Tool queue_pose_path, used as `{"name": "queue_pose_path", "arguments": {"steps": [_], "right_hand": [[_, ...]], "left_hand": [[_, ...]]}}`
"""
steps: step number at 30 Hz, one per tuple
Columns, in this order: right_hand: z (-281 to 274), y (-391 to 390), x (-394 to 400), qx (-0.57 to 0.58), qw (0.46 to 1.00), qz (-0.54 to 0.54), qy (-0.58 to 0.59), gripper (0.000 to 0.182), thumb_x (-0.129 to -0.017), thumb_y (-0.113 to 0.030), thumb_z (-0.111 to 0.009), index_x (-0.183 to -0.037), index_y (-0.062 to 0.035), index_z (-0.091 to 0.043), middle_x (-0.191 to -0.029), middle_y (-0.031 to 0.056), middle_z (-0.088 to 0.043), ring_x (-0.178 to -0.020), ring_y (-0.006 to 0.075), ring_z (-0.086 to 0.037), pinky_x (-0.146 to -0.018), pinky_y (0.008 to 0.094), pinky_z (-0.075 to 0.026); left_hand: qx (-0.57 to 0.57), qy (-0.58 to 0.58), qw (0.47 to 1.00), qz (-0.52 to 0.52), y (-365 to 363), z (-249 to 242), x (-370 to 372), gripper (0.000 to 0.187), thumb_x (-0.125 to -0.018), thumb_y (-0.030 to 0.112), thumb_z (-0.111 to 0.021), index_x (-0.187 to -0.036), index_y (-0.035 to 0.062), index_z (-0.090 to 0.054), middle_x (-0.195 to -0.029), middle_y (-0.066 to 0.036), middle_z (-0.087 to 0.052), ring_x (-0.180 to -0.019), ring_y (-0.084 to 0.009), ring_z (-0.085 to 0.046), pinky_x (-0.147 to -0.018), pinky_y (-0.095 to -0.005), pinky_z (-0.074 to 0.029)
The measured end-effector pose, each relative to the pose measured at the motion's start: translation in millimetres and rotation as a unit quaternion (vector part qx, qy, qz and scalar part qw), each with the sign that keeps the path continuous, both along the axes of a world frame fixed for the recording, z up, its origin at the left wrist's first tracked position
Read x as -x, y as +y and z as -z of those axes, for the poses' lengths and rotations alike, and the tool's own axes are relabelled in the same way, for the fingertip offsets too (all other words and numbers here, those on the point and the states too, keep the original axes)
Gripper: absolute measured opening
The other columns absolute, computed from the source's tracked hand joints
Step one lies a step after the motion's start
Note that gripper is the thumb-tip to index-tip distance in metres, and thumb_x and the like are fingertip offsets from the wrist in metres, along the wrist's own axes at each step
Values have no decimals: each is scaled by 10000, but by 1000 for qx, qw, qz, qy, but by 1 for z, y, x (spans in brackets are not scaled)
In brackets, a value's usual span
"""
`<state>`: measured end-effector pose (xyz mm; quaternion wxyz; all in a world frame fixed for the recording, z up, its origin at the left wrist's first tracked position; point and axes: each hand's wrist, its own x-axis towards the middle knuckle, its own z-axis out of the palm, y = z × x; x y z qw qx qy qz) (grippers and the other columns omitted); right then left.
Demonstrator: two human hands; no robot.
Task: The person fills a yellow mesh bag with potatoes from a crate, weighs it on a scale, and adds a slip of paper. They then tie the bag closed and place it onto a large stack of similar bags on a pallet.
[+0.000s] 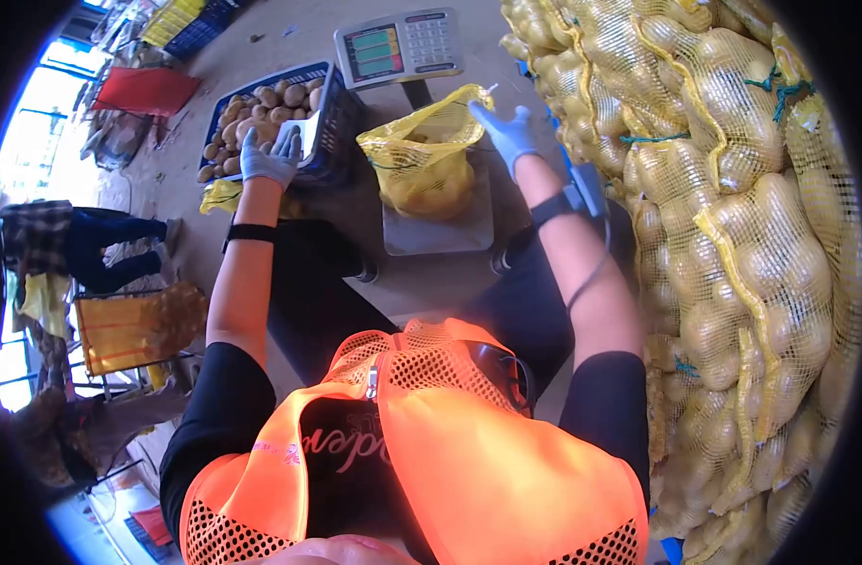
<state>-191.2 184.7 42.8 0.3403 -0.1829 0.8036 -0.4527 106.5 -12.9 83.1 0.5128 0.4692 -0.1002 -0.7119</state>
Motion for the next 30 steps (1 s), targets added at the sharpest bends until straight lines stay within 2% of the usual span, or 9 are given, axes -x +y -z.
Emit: {"name": "queue_pose_path", "arguments": {"steps": [4,8,10,12,13,18,21,24,30], "right_hand": [[22,-21,7,17,986,-28,-161,595,-742,-397,-715,-1191,-80,-485,-1093,143,-552,-971,215,-563,-731,430,-495],[53,-26,-1,212,955,-55,-201,186,-815,-218,-671,-934,-92,-604,-854,18,-628,-784,127,-615,-638,308,-511],[31,-18,-13,233,929,-72,-278,210,-841,-190,-647,-1000,-59,-605,-913,5,-619,-832,89,-594,-684,261,-499],[16,-12,-27,311,912,-133,-231,289,-859,-224,-632,-1062,-20,-612,-884,-1,-617,-787,62,-557,-684,227,-465],[20,-10,-24,255,932,-173,-193,316,-879,-248,-610,-1093,-15,-605,-901,-6,-614,-814,53,-538,-717,226,-454],[26,-18,-11,225,916,-292,-160,393,-889,-313,-594,-1155,-26,-568,-988,-18,-592,-893,42,-520,-780,216,-434],[50,-43,11,193,893,-337,-228,484,-862,-335,-620,-1224,-27,-529,-1138,18,-581,-1021,87,-520,-912,248,-397],[36,-49,20,178,885,-334,-270,535,-792,-393,-688,-1169,-31,-571,-1054,39,-615,-954,117,-554,-847,261,-434],[33,-49,19,109,910,-353,-189,583,-752,-445,-709,-1144,-32,-583,-1068,69,-607,-958,149,-561,-864,271,-426]], "left_hand": [[29,-42,990,133,11,14,34,420,-855,292,-579,-1163,27,-471,-1040,-164,-579,-943,-284,-599,-782,-388,-517],[345,-87,859,368,67,-18,109,156,-852,60,-516,-954,-16,-607,-882,-139,-641,-789,-237,-654,-703,-289,-537],[357,-200,732,545,70,8,136,161,-821,61,-529,-932,14,-636,-890,-130,-654,-795,-257,-654,-710,-313,-529],[466,-504,430,587,69,47,157,182,-774,140,-580,-920,59,-655,-874,-117,-667,-741,-306,-650,-711,-370,-519],[428,-552,299,650,71,43,163,361,-746,313,-610,-964,29,-658,-958,-149,-650,-893,-351,-612,-817,-432,-472],[536,-671,240,453,86,97,162,360,-728,318,-583,-990,74,-628,-1064,-186,-591,-1147,-331,-445,-911,-427,-375],[481,-695,245,475,79,101,180,425,-758,330,-558,-1109,93,-583,-1157,-173,-550,-1139,-317,-455,-937,-426,-354],[518,-706,262,405,69,120,179,505,-773,386,-543,-1194,106,-532,-1224,-159,-518,-1143,-331,-456,-958,-448,-326],[350,-796,181,460,76,116,186,565,-834,381,-484,-1308,79,-434,-1269,-163,-475,-1165,-335,-453,-1001,-445,-299]]}}
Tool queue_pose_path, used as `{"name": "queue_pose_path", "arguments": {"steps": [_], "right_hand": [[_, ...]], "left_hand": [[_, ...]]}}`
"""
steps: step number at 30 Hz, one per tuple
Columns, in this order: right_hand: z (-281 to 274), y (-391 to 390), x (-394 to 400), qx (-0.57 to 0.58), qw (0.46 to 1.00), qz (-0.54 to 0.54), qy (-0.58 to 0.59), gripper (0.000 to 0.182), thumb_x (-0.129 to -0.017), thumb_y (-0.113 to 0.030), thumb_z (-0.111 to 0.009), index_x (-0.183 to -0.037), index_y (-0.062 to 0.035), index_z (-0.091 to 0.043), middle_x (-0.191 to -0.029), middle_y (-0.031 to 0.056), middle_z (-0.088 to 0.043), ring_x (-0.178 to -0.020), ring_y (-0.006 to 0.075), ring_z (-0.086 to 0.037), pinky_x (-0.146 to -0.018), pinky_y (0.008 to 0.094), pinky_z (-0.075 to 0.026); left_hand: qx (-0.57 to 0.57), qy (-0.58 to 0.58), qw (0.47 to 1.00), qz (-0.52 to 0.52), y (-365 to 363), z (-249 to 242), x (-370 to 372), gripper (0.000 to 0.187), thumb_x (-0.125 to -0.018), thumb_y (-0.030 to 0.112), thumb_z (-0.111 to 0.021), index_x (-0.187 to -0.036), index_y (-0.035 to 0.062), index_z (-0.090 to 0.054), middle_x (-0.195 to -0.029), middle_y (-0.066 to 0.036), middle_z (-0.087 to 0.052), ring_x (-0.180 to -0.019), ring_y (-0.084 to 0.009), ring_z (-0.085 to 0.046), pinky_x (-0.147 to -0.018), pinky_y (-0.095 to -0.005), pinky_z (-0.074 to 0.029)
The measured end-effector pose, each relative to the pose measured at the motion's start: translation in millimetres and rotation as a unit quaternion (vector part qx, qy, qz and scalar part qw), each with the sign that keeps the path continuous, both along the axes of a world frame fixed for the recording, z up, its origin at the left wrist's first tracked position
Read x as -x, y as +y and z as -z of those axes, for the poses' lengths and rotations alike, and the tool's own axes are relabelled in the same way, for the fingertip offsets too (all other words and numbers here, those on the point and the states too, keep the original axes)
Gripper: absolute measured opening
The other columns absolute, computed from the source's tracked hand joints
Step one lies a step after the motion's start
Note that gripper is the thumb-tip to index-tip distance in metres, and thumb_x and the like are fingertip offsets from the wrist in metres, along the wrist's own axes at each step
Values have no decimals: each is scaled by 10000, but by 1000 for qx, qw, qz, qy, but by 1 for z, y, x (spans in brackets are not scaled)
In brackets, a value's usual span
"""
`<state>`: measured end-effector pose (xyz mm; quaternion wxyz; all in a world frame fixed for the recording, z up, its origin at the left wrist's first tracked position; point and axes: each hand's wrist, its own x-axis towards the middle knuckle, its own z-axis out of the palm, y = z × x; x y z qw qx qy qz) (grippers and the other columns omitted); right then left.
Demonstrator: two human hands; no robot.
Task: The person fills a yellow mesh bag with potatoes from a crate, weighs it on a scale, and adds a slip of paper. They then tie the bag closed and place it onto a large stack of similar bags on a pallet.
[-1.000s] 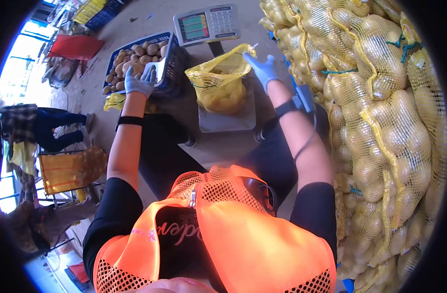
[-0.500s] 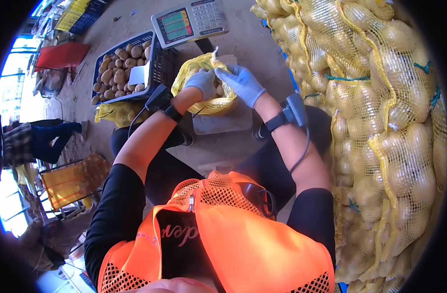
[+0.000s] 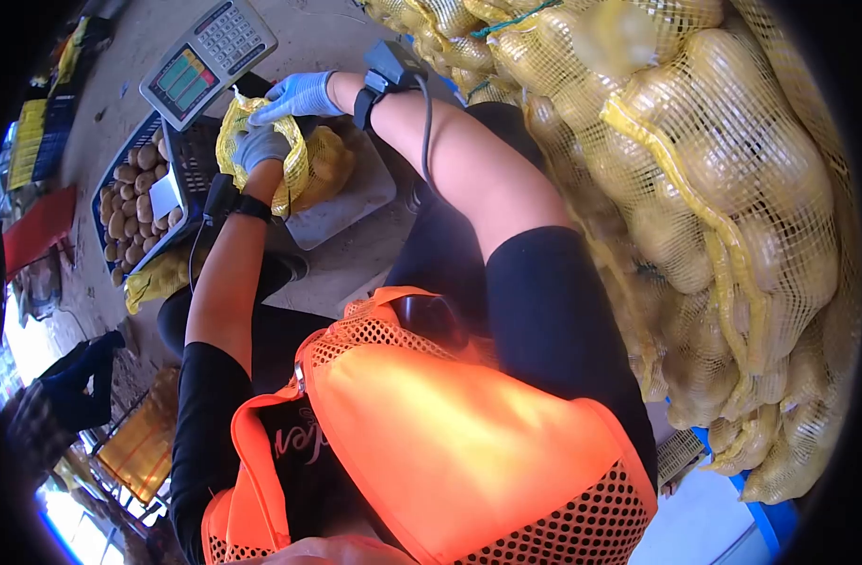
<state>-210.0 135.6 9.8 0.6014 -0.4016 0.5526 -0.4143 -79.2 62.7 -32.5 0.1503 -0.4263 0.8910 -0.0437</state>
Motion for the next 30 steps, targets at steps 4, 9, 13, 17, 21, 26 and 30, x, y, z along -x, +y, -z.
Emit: {"name": "queue_pose_path", "arguments": {"steps": [4,9,13,17,21,26,30], "right_hand": [[-17,12,-20,57,994,89,-6,491,-791,-418,-683,-1103,-48,-602,-933,6,-609,-838,82,-539,-719,247,-454],[4,17,-34,114,984,93,-103,369,-854,-289,-644,-1127,-48,-584,-995,-3,-615,-909,72,-556,-827,243,-448],[-5,15,-33,89,985,111,-96,342,-861,-256,-639,-1117,-34,-593,-965,-20,-611,-882,54,-560,-781,213,-456],[4,12,-27,46,974,162,-152,339,-864,-226,-632,-1131,-23,-589,-972,-3,-622,-869,62,-576,-761,213,-468],[-3,11,-32,34,966,191,-173,277,-855,-246,-639,-1045,-43,-641,-883,-18,-621,-767,52,-561,-681,203,-450],[-8,10,-33,60,968,201,-138,292,-852,-250,-644,-1052,-38,-639,-880,-17,-622,-754,51,-564,-659,200,-452],[4,7,-11,25,981,194,6,280,-846,-279,-656,-999,-49,-612,-822,-20,-577,-725,56,-502,-651,229,-430]], "left_hand": [[43,225,973,23,-2,38,-11,306,-838,95,-436,-1123,17,-513,-965,-123,-520,-888,-249,-520,-777,-376,-420],[-17,75,994,-82,13,2,-9,294,-866,224,-478,-1118,123,-591,-1120,-102,-564,-1050,-304,-520,-824,-466,-432],[-15,48,997,-57,3,-13,0,338,-781,310,-597,-1087,172,-632,-1173,-107,-579,-1095,-303,-545,-880,-429,-439],[-87,121,989,-2,-5,-25,-10,353,-663,441,-647,-908,192,-697,-944,-115,-658,-914,-291,-619,-765,-394,-481],[-179,232,954,65,-9,-24,-26,455,-679,498,-653,-917,110,-671,-918,-142,-654,-886,-331,-608,-767,-396,-467],[-265,356,896,22,-13,-18,-33,461,-691,410,-677,-971,49,-615,-914,-158,-644,-886,-313,-607,-775,-367,-462],[-364,388,846,-20,-11,-72,-47,601,-687,365,-689,-1137,4,-521,-1009,-161,-614,-953,-273,-598,-825,-347,-461]]}}
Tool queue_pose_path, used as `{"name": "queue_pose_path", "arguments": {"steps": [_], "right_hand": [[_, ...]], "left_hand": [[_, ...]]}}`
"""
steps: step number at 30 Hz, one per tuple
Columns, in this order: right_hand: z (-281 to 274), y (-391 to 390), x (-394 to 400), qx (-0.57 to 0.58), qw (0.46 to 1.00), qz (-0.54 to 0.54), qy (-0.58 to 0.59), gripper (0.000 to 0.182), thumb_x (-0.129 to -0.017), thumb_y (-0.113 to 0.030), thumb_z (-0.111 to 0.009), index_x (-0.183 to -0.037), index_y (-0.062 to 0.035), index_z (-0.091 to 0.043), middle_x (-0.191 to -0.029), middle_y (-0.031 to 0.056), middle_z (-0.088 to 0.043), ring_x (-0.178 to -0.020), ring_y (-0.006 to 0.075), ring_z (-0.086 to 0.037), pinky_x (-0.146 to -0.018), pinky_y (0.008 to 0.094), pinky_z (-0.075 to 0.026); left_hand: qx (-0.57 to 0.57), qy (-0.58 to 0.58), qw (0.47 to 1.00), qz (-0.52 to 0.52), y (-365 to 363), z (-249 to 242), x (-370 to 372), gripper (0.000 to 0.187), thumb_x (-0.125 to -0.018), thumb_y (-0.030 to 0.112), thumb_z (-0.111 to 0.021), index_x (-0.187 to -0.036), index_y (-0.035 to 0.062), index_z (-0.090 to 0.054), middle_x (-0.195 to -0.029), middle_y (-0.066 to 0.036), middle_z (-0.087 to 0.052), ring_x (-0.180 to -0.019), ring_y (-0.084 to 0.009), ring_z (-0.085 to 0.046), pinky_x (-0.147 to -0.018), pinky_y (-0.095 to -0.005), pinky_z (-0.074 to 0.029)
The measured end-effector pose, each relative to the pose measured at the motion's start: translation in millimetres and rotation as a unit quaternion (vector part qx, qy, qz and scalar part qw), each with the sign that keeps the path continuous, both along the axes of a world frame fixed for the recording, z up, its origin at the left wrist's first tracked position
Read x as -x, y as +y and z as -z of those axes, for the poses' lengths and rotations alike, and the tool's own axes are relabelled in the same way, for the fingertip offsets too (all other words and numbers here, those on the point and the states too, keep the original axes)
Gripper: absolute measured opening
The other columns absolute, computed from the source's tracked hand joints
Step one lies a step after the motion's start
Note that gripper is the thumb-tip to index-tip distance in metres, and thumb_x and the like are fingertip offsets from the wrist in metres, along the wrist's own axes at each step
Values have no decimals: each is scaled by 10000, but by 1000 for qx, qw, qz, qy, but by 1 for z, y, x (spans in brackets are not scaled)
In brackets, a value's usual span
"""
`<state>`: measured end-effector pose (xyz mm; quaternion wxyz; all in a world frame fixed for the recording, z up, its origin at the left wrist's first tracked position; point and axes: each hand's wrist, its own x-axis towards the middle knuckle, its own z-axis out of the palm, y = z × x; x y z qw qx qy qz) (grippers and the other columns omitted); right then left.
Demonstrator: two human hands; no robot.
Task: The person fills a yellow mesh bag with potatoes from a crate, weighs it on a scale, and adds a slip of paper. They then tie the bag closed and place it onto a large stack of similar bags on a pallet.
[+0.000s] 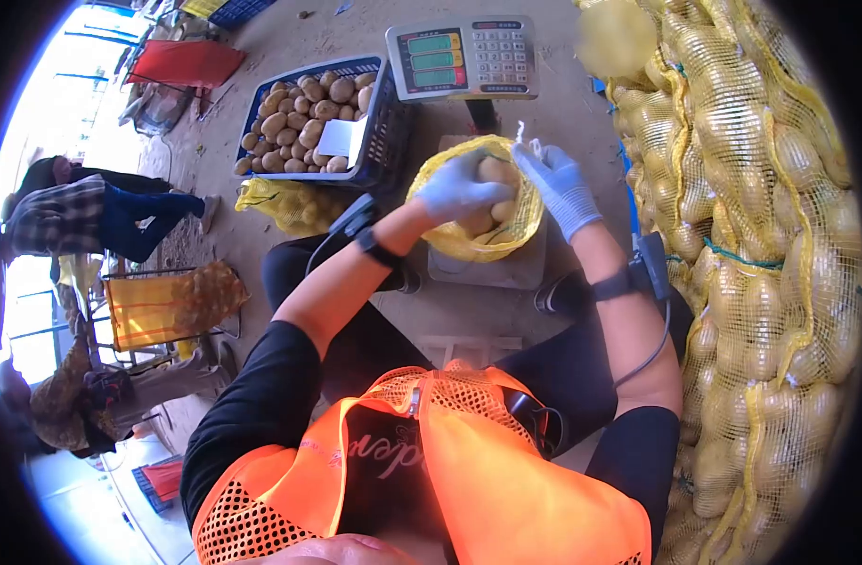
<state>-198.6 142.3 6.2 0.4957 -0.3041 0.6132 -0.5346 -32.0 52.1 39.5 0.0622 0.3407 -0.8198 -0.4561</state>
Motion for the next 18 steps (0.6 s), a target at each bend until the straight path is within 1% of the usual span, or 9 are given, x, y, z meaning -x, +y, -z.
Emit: {"name": "queue_pose_path", "arguments": {"steps": [2,3,6,7,8,10,14,17,18], "right_hand": [[-5,-1,0,27,975,96,199,456,-816,-378,-673,-1073,-30,-527,-805,6,-554,-720,84,-482,-667,256,-428],[-20,3,4,-29,974,85,206,667,-768,-496,-676,-1167,-15,-442,-835,53,-565,-765,118,-521,-710,281,-442],[-12,-2,22,-19,948,176,265,622,-793,-496,-653,-1167,-28,-483,-904,56,-565,-774,109,-529,-680,254,-446],[-32,0,19,-44,968,177,173,681,-780,-563,-623,-1199,-49,-467,-936,50,-561,-769,115,-537,-670,264,-458],[-27,0,23,-43,968,178,174,681,-780,-563,-623,-1199,-49,-467,-936,50,-561,-769,115,-537,-670,264,-458],[-8,-2,33,-55,963,196,175,712,-774,-602,-598,-1218,-64,-457,-948,38,-557,-755,112,-538,-648,252,-453],[-26,-4,23,-136,972,152,119,679,-781,-596,-592,-1197,-68,-495,-950,24,-558,-750,101,-534,-637,243,-444],[-13,1,15,-84,979,100,159,693,-765,-538,-646,-1173,4,-504,-978,133,-604,-813,165,-580,-745,277,-465],[-22,2,12,-77,988,-5,137,612,-778,-487,-654,-1131,2,-548,-958,120,-621,-810,157,-582,-738,281,-469]], "left_hand": [[-188,153,970,-30,-3,-27,-19,498,-706,316,-679,-1066,-3,-551,-981,-128,-613,-914,-237,-600,-801,-315,-474],[-252,185,949,-40,-13,-46,-30,440,-712,286,-673,-1030,3,-558,-954,-112,-610,-890,-215,-599,-775,-306,-485],[-382,268,857,-220,-62,-62,-73,287,-741,232,-646,-937,34,-578,-863,-78,-598,-826,-183,-593,-697,-313,-513],[-390,298,821,-291,-84,-61,-88,305,-760,249,-632,-969,37,-568,-902,-92,-590,-852,-205,-589,-704,-335,-521],[-395,326,779,-360,-106,-60,-101,323,-779,266,-617,-1001,40,-557,-940,-106,-582,-878,-227,-585,-710,-357,-528],[-425,412,620,-515,-138,-57,-125,389,-811,295,-591,-1094,41,-511,-1052,-134,-543,-935,-278,-565,-761,-381,-525],[-360,384,588,-615,-135,-56,-123,449,-822,304,-587,-1159,36,-460,-1127,-150,-495,-969,-310,-546,-804,-398,-516],[-391,352,766,-369,-84,-52,-90,300,-831,200,-577,-1070,26,-528,-1052,-142,-563,-985,-309,-569,-783,-354,-517],[-435,387,785,-214,-73,-39,-74,227,-844,121,-562,-1036,1,-544,-902,-146,-611,-759,-281,-635,-646,-324,-547]]}}
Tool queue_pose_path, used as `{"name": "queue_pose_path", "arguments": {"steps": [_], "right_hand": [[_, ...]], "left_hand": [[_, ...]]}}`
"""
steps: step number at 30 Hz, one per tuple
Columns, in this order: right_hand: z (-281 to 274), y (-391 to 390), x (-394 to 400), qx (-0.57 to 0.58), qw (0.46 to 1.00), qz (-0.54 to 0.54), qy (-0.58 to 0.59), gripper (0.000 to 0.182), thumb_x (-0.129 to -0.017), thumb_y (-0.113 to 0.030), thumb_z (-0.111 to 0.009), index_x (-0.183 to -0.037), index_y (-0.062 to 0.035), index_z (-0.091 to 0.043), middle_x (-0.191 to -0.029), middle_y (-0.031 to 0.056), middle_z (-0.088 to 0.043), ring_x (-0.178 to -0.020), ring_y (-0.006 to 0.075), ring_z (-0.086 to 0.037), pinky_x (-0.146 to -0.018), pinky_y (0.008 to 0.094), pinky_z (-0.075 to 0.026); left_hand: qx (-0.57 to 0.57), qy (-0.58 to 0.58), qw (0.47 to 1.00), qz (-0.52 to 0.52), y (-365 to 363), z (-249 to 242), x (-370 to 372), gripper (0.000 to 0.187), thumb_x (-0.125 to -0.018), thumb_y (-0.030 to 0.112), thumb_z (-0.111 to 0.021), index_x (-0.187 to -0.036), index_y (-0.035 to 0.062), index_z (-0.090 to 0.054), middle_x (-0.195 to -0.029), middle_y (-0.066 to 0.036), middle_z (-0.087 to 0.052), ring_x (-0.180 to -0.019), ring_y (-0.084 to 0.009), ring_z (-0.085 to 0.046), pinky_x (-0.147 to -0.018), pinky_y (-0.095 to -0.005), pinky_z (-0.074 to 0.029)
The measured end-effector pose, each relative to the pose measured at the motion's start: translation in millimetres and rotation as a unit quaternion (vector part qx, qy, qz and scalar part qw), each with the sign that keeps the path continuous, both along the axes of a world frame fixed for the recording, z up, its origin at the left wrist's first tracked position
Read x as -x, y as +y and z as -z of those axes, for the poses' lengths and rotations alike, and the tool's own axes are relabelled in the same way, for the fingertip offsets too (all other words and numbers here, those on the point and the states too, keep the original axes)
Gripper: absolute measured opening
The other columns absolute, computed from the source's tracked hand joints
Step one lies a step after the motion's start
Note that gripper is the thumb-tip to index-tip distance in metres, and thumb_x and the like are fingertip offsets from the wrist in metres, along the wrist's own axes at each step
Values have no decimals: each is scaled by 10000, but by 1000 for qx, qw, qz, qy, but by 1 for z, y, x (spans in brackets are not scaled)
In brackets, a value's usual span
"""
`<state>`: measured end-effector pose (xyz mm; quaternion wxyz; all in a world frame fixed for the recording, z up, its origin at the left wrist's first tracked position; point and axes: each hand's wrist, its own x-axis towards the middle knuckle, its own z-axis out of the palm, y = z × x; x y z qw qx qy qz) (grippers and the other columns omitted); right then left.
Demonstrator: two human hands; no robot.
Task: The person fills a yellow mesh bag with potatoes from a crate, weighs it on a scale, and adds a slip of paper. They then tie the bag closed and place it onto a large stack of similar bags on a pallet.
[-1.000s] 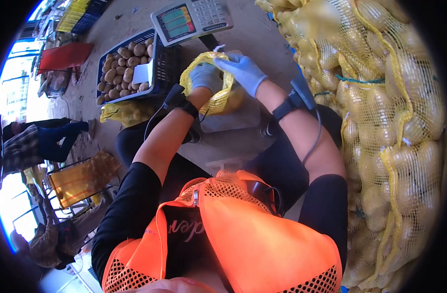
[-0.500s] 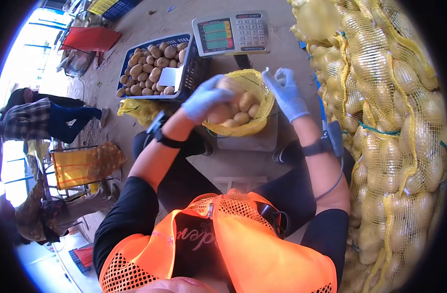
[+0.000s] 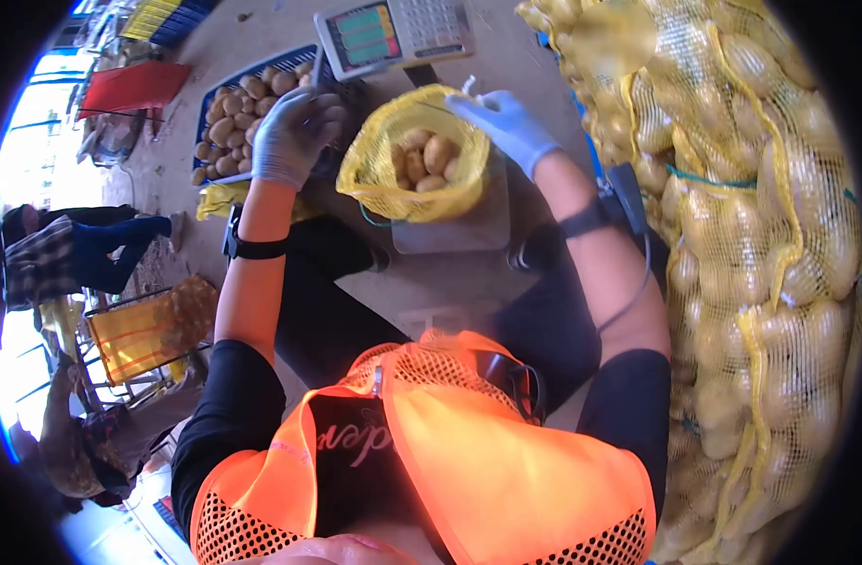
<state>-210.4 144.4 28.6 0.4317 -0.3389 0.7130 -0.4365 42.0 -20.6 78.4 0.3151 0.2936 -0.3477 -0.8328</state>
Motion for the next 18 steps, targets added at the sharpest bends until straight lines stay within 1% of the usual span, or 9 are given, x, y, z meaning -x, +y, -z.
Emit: {"name": "queue_pose_path", "arguments": {"steps": [3,4,5,6,8,12,14,15,18], "right_hand": [[11,4,-11,14,994,-105,-30,466,-793,-377,-673,-1063,-3,-612,-907,86,-648,-803,134,-587,-735,280,-474],[15,5,-14,43,993,-110,-24,400,-795,-318,-683,-1038,-5,-634,-875,66,-658,-799,121,-590,-738,275,-474],[15,6,-16,33,992,-106,-56,387,-778,-256,-698,-1064,-5,-623,-887,79,-661,-794,119,-594,-741,281,-479],[13,6,-17,34,992,-105,-57,387,-778,-256,-698,-1064,-5,-623,-887,79,-661,-794,119,-594,-741,281,-479],[8,7,-11,58,991,-94,-73,303,-791,-198,-693,-1017,-3,-638,-862,23,-640,-758,84,-568,-691,255,-480],[5,2,-11,24,991,-127,34,301,-781,-192,-700,-1002,4,-641,-841,26,-640,-747,84,-569,-686,258,-480],[-2,4,-14,35,989,-143,23,319,-777,-208,-705,-1009,0,-637,-839,26,-641,-752,81,-566,-692,257,-477],[3,4,-14,53,989,-139,-1,341,-775,-232,-710,-1016,-3,-634,-842,28,-642,-753,80,-564,-692,253,-475],[8,3,-7,55,989,-134,-5,385,-779,-306,-709,-1005,-5,-630,-835,32,-641,-750,88,-565,-694,251,-473]], "left_hand": [[213,-203,920,257,64,2,58,182,-844,122,-538,-952,-12,-597,-866,-106,-641,-777,-204,-650,-676,-268,-533],[294,-329,843,307,71,25,75,188,-829,128,-547,-934,-15,-610,-859,-145,-649,-780,-245,-652,-688,-287,-530],[543,-432,664,279,78,54,89,220,-812,153,-531,-960,34,-642,-789,-161,-657,-809,-282,-654,-700,-371,-504],[583,-477,543,370,83,66,95,226,-842,180,-494,-968,67,-644,-835,-157,-657,-843,-345,-640,-749,-408,-498],[668,-486,515,228,98,154,91,225,-847,178,-490,-995,70,-622,-854,-142,-642,-850,-322,-636,-741,-406,-505],[624,-557,501,220,116,129,100,226,-834,164,-498,-1019,63,-580,-913,-159,-614,-885,-322,-619,-741,-417,-506],[447,-525,709,151,109,155,100,236,-821,156,-504,-1027,55,-557,-968,-178,-594,-895,-316,-604,-724,-420,-502],[501,-444,735,109,106,172,94,210,-837,141,-489,-1021,62,-553,-968,-191,-594,-887,-316,-606,-731,-421,-498],[582,-512,607,174,106,145,93,189,-864,173,-480,-1003,70,-555,-942,-182,-606,-884,-328,-604,-742,-435,-491]]}}
